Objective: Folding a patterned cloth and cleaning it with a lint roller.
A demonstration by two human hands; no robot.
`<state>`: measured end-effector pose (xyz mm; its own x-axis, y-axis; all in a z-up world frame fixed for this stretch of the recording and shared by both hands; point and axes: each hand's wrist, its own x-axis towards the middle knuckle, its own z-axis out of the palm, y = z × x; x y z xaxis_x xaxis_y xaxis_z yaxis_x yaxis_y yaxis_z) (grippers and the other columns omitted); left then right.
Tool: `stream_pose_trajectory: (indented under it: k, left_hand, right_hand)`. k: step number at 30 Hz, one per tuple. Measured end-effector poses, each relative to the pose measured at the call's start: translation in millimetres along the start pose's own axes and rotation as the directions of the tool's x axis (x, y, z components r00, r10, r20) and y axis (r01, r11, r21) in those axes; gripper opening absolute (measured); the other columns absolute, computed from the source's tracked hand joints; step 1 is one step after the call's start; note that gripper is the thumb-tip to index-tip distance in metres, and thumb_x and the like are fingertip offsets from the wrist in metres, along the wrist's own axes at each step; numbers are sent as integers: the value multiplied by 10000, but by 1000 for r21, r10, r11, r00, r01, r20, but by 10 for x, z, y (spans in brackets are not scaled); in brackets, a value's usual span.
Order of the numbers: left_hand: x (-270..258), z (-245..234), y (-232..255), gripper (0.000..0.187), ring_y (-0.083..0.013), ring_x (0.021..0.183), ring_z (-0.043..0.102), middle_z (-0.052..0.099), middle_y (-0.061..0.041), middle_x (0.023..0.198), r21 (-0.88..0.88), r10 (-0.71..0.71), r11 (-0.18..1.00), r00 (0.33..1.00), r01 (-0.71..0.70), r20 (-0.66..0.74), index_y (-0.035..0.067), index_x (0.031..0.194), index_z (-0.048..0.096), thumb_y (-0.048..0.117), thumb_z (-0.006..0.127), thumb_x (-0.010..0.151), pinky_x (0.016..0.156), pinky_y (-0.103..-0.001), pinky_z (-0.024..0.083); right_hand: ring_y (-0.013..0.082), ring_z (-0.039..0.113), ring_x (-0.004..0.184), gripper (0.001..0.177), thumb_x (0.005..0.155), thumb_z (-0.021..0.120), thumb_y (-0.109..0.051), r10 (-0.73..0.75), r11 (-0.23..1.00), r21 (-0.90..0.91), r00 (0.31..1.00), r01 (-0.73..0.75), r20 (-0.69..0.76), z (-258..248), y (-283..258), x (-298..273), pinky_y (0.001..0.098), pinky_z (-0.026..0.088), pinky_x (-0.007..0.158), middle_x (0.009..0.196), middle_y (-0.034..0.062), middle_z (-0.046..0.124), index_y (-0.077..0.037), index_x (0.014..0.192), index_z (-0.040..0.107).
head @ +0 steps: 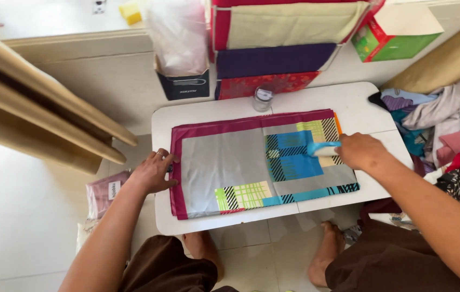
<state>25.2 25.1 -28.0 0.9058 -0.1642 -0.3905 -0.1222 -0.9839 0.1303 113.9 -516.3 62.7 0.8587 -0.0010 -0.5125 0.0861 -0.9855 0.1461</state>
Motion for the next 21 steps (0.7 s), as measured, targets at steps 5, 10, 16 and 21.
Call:
stream_pose_trajectory:
  k: [5,10,16,21]
  left_hand:
    - [-45,-70,64,646,-312,1325,548,521,-72,1361,31,-4,1000,1000,3,11,270,1349,546,487,803,798,1006,-472,570]
    - [-44,8,74,738,-294,1289,512,486,-53,1442,19,8,1000,998,-7,-62,259,1375,542,430,868,736,1074,-488,488]
    - [-25,16,50,715,-304,1340,512,487,-54,1375,24,4,1000,1000,-3,-24,266,1327,537,571,810,741,1016,-494,547]
    - [-46,-48,15,692,-322,1325,526,502,-65,1348,2,26,1000,999,-26,-36,238,1289,554,564,812,735,996,-500,551]
  right_hand:
    - [470,651,1246,414,1067,410,-210,-229,971,-81,973,226,-33,-869,-325,-670,600,526,1057,1355,209,679,-155,1457,537]
    - [186,710,1130,434,920,648,-308,-332,942,-97,928,320,-166,-453,79,327,377,556,1010,1335,-176,694,-424,1339,643]
    - [412,536,1383,434,1026,523,-292,-481,875,-78,877,478,-21,-868,-998,133,561,452,1137,1444,168,620,-271,1452,601]
    - [362,583,1315,455,1022,541,-333,-600,796,-123,800,593,-22,-861,-1845,389,541,498,1053,1377,127,643,-417,1469,567]
